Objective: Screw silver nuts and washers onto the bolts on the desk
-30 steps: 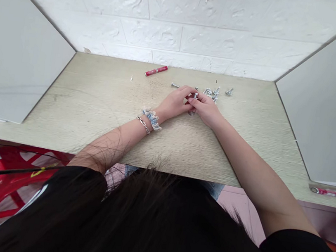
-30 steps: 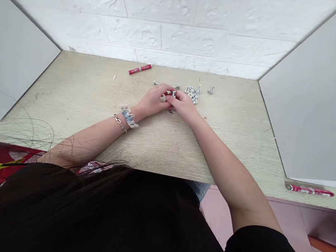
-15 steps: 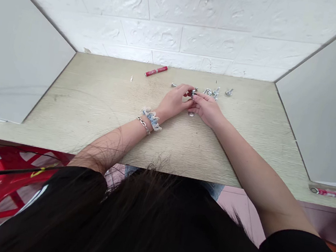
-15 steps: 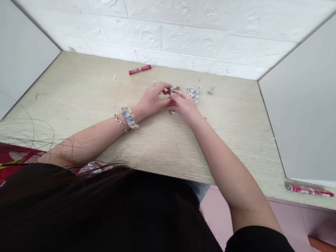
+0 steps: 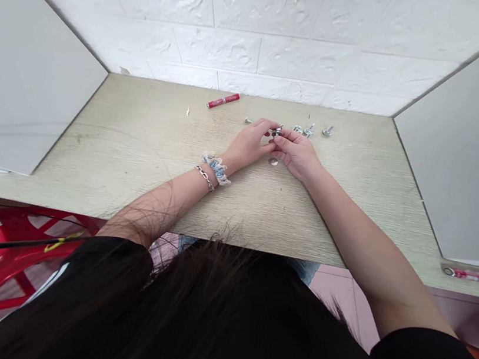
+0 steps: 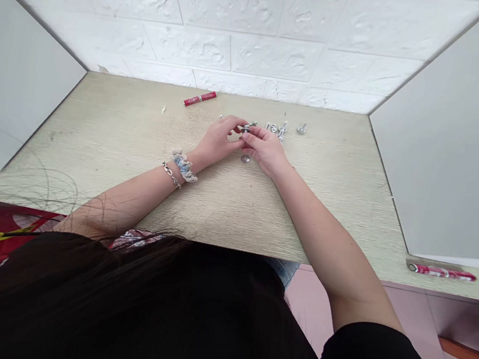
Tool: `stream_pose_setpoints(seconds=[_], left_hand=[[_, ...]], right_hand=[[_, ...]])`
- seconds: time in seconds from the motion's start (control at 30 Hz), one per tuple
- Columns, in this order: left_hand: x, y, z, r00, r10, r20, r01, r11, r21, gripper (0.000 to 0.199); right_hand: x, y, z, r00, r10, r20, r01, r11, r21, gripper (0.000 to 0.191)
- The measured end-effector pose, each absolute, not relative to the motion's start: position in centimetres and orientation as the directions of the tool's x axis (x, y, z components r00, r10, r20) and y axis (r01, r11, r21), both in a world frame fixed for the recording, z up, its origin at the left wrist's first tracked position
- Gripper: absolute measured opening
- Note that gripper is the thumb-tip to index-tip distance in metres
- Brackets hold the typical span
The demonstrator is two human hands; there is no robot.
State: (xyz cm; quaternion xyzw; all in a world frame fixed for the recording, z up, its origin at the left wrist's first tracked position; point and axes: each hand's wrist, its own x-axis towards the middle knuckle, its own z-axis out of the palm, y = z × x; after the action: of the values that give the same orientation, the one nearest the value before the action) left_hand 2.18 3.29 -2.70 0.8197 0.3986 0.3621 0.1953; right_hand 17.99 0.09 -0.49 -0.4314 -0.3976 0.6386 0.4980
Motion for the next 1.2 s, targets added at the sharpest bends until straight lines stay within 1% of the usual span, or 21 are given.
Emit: stream_pose_setpoints(seconds=[0.17,0.27,0.5,0.7,0.93,1.07,1.2], left_hand=[[2.18,3.48,-2.88,0.421,0.795,0.436,0.523,-0.606,0.6,0.033],[2.19,3.54,-2.93,0.423,0.793,0.439,0.531,-0.61,0.589,0.033],[2.11,3.57,-2.98,0.422,0.787,0.449,0.523,-0.616,0.589,0.029],[2.06,3.45,-2.9,0.429,0.784,0.448,0.506,-0.62,0.6,0.026],[2.1,3.42,-2.89,0.455,0.771,0.445,0.492,-0.634,0.596,0.027],[2.16,3.36,-2.73,0.464,0.77,0.438,0.489,-0.635,0.598,0.028],[2.16,3.34,-2.6,0.473,0.768,0.433,0.484,-0.637,0.601,0.026]], right_hand=[[17.89,0.15,-0.81,-0.067,0.987,-0.145,-0.286,-0.158,-0.945,0.041],[17.78,0.09,-0.86,-0.059,0.989,-0.134,-0.296,-0.145,-0.944,0.044],[17.6,-0.02,-0.7,-0.041,0.99,-0.136,-0.272,-0.142,-0.952,0.036],[17.62,0.03,-0.74,-0.047,0.993,-0.11,-0.258,-0.118,-0.959,0.039],[17.43,-0.16,-0.42,-0.019,0.99,-0.14,-0.287,-0.139,-0.948,0.029],[17.49,-0.16,-0.44,-0.036,0.992,-0.121,-0.271,-0.126,-0.954,0.031],[17.56,-0.14,-0.49,-0.033,0.991,-0.132,-0.265,-0.136,-0.955,0.03]])
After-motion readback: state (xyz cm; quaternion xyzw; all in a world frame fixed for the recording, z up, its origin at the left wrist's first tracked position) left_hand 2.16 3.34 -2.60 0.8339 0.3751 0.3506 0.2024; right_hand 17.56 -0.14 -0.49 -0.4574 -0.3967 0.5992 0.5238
